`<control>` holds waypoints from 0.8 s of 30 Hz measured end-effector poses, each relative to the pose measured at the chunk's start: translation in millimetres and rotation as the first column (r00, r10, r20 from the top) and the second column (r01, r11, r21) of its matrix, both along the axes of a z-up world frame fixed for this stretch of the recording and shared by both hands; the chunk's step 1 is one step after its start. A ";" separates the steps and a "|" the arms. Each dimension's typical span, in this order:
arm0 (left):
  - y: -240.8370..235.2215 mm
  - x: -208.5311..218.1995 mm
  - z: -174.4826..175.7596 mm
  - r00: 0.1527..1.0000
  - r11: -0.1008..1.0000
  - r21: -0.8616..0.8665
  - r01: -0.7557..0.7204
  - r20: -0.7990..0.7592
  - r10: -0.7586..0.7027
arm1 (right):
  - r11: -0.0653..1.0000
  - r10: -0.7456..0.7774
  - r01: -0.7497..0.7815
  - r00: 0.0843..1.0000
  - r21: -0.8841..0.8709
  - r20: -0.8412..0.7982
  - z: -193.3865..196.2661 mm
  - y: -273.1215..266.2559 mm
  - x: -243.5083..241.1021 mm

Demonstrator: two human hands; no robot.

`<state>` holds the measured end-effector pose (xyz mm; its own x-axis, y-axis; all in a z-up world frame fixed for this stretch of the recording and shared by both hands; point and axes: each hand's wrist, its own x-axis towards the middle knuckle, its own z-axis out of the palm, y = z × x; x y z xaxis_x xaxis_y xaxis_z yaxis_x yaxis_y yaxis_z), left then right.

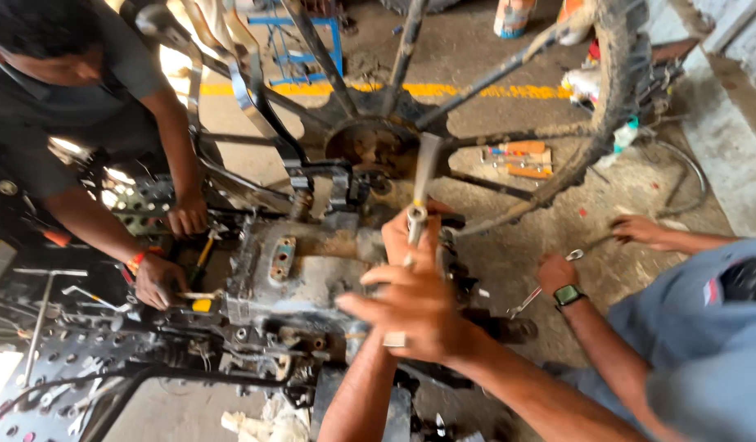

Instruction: The person works with others to repair a tractor engine by loosening and tightening bolts with a T-handle socket wrench and a spanner, then unboxing and handling new parts in plastic packaging.

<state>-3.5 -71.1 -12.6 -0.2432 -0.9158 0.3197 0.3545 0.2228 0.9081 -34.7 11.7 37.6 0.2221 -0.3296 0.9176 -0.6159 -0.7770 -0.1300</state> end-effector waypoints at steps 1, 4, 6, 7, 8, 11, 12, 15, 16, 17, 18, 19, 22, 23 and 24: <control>1.2 -1.5 -0.5 1.000 0.998 0.061 -0.026 0.005 0.026 | 0.999 -0.018 0.013 0.990 0.042 0.142 -1.1 10.5 -11.9; 2.2 -8.8 -5.4 0.995 0.984 0.157 -0.078 0.073 0.067 | 0.886 0.062 -0.230 0.920 0.403 0.387 -9.3 22.0 -62.4; 3.2 -6.5 -13.2 0.981 0.992 0.105 -0.073 0.185 0.053 | 0.889 0.000 -0.390 0.527 0.242 0.850 -26.8 7.5 -75.9; 3.8 -5.8 -16.8 0.985 0.995 0.077 -0.070 0.163 0.057 | 0.892 -0.025 -0.432 0.250 0.134 0.968 -35.4 -2.5 -79.9; 4.0 -4.2 -20.6 0.988 0.997 0.048 -0.068 0.140 0.061 | 0.881 -0.057 -0.466 0.059 0.078 0.997 -40.8 -23.1 -85.8; 7.6 7.2 -32.9 0.980 0.988 -0.120 -0.095 0.163 0.114 | 0.767 -0.131 -0.634 -0.003 0.099 0.991 -41.1 -96.1 -97.4; 5.8 10.1 -33.5 0.973 0.975 -0.194 -0.106 0.183 0.142 | 0.643 -0.276 -0.725 0.080 0.246 0.958 -33.1 -119.6 -99.8; 4.2 12.9 -36.7 0.977 0.996 -0.086 -0.012 0.213 0.030 | 0.092 -0.332 -0.870 0.432 0.484 0.839 -3.5 -170.2 -88.0; 3.1 10.4 -36.7 0.968 0.995 -0.095 0.026 0.250 -0.001 | -0.010 -0.303 -0.737 0.646 0.676 0.700 7.1 -177.7 -77.7; -1.7 4.0 -33.9 0.959 0.992 -0.110 0.062 0.283 -0.029 | -0.092 -0.246 -0.553 0.819 0.828 0.519 19.4 -182.7 -63.3; -9.6 -1.5 -30.0 0.952 0.989 -0.128 0.077 0.304 -0.035 | 0.064 -0.083 -0.174 0.980 0.983 0.179 30.2 -182.5 -46.2; -13.4 -5.8 -29.2 0.946 0.989 -0.126 0.075 0.323 -0.031 | 0.258 0.017 0.207 0.976 0.944 -0.218 34.6 -175.1 -25.5; -28.0 -8.3 -22.8 0.955 0.997 -0.045 0.057 0.293 -0.041 | 0.668 0.109 0.384 0.796 0.637 -0.595 35.6 -126.3 23.0; -31.7 -5.6 -21.2 0.957 0.997 -0.035 0.062 0.287 -0.049 | 0.686 0.130 0.440 0.709 0.579 -0.693 31.4 -105.1 31.0; -31.9 -2.6 -20.8 0.961 0.997 -0.040 0.071 0.270 -0.057 | 0.799 0.110 0.314 0.762 0.513 -0.638 25.3 -81.3 30.0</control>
